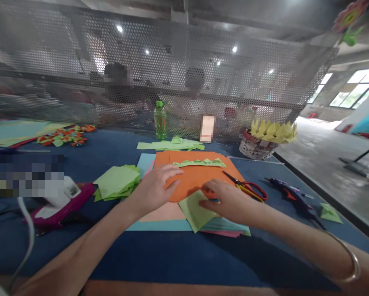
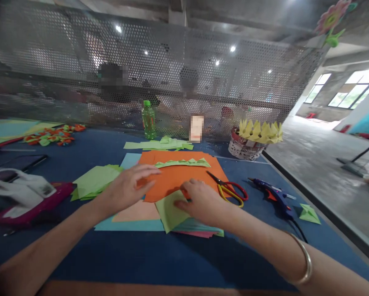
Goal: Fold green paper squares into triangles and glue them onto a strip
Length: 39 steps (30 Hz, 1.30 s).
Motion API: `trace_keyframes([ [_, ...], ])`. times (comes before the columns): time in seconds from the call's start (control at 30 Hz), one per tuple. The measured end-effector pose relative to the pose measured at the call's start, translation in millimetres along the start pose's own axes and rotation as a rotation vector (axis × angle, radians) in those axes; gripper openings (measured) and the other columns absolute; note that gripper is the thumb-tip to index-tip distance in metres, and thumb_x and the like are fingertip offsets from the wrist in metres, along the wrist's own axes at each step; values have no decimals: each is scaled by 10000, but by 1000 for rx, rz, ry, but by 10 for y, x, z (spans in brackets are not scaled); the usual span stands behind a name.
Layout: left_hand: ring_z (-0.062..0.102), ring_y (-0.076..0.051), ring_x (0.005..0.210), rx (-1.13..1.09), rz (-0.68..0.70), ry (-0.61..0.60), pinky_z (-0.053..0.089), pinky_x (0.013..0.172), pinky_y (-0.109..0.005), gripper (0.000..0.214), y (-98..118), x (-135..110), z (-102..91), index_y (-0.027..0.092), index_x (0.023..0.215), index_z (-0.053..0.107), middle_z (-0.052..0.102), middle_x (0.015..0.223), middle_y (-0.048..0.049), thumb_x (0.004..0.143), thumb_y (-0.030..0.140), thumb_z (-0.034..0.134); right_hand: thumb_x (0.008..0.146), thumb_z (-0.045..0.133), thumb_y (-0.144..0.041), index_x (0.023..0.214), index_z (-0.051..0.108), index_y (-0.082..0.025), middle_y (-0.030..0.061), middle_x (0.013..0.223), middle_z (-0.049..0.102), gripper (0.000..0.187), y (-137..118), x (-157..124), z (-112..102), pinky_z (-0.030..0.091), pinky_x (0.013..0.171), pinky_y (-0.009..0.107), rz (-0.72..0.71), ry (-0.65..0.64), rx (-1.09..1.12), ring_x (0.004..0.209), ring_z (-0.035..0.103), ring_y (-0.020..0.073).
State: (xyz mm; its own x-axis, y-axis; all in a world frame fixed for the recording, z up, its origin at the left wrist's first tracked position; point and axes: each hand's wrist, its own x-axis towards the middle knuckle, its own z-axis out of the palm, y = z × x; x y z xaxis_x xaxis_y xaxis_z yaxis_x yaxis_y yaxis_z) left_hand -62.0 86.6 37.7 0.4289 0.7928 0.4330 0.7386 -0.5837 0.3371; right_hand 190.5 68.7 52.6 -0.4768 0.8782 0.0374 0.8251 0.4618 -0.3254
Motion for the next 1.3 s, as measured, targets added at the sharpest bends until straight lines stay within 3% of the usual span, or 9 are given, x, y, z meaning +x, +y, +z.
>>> trace_keyframes([
  [0.13, 618, -248, 1185, -25, 80, -80, 464, 1048, -401, 264, 182, -101, 53, 215, 1172, 685, 701, 1232, -66, 985, 275, 508, 845, 766, -348, 1287, 608, -169, 140, 1229, 631, 502, -73, 7, 149, 444, 945, 381, -77, -46, 21, 1137, 596, 286],
  [0.23, 627, -235, 1168, -46, 106, -124, 488, 1016, -375, 249, 238, -153, 50, 230, 1179, 684, 708, 1213, -51, 1001, 270, 514, 771, 835, -329, 1291, 612, -171, 120, 1189, 673, 588, -1, 136, 148, 465, 868, 338, -114, -91, 46, 1071, 635, 272],
  [0.43, 728, -231, 992, -91, 66, -125, 590, 776, -288, 449, 218, -151, 91, 177, 1266, 624, 743, 1170, -78, 904, 433, 698, 772, 815, -262, 891, 705, -164, 24, 807, 713, 189, -58, 153, 119, 392, 572, 248, -101, -67, 85, 697, 647, 179],
  [0.53, 729, -167, 792, -98, 102, -71, 558, 670, -238, 92, 262, -116, 109, 212, 990, 687, 768, 909, 9, 930, 272, 651, 838, 743, -171, 923, 686, -166, 29, 870, 707, 102, -112, 44, 116, 423, 666, 253, -115, 44, 91, 797, 641, 173],
  [0.6, 700, -188, 817, -66, 138, 14, 537, 747, -300, 178, 312, -117, 106, 195, 858, 664, 742, 852, -12, 965, 166, 525, 893, 666, -125, 958, 680, -163, 52, 926, 700, 76, -75, -47, 120, 433, 776, 285, -204, 193, 38, 897, 618, 193],
  [0.7, 650, -243, 952, 9, 263, 102, 457, 925, -434, 258, 365, -189, 123, 165, 890, 668, 732, 956, -67, 984, 113, 434, 984, 519, -108, 978, 677, -163, 70, 966, 707, 168, 60, -200, 149, 417, 847, 340, -534, 463, -207, 934, 592, 213],
  [0.83, 621, -249, 1005, 226, 563, 71, 410, 960, -456, 270, 356, -359, 255, 118, 1029, 669, 717, 1048, -104, 980, 36, 417, 1022, 467, -105, 951, 677, -141, 57, 928, 724, 224, 186, -378, 239, 410, 827, 346, -722, 430, -369, 907, 616, 196],
  [1.13, 613, -211, 1012, 29, 432, 12, 344, 1013, -435, 266, 354, -504, 360, 147, 1089, 661, 717, 1070, -56, 979, 46, 441, 1007, 469, -91, 950, 670, -153, 41, 932, 723, 219, 200, -541, 408, 408, 881, 347, -602, 339, -180, 920, 621, 195],
  [1.3, 609, -163, 1070, -91, 346, 25, 288, 1095, -344, 219, 453, -501, 358, 169, 1023, 670, 715, 1072, -11, 987, 59, 484, 934, 630, -219, 972, 679, -168, 28, 867, 717, 80, 146, -604, 447, 433, 850, 354, -459, 363, -42, 865, 634, 209],
])
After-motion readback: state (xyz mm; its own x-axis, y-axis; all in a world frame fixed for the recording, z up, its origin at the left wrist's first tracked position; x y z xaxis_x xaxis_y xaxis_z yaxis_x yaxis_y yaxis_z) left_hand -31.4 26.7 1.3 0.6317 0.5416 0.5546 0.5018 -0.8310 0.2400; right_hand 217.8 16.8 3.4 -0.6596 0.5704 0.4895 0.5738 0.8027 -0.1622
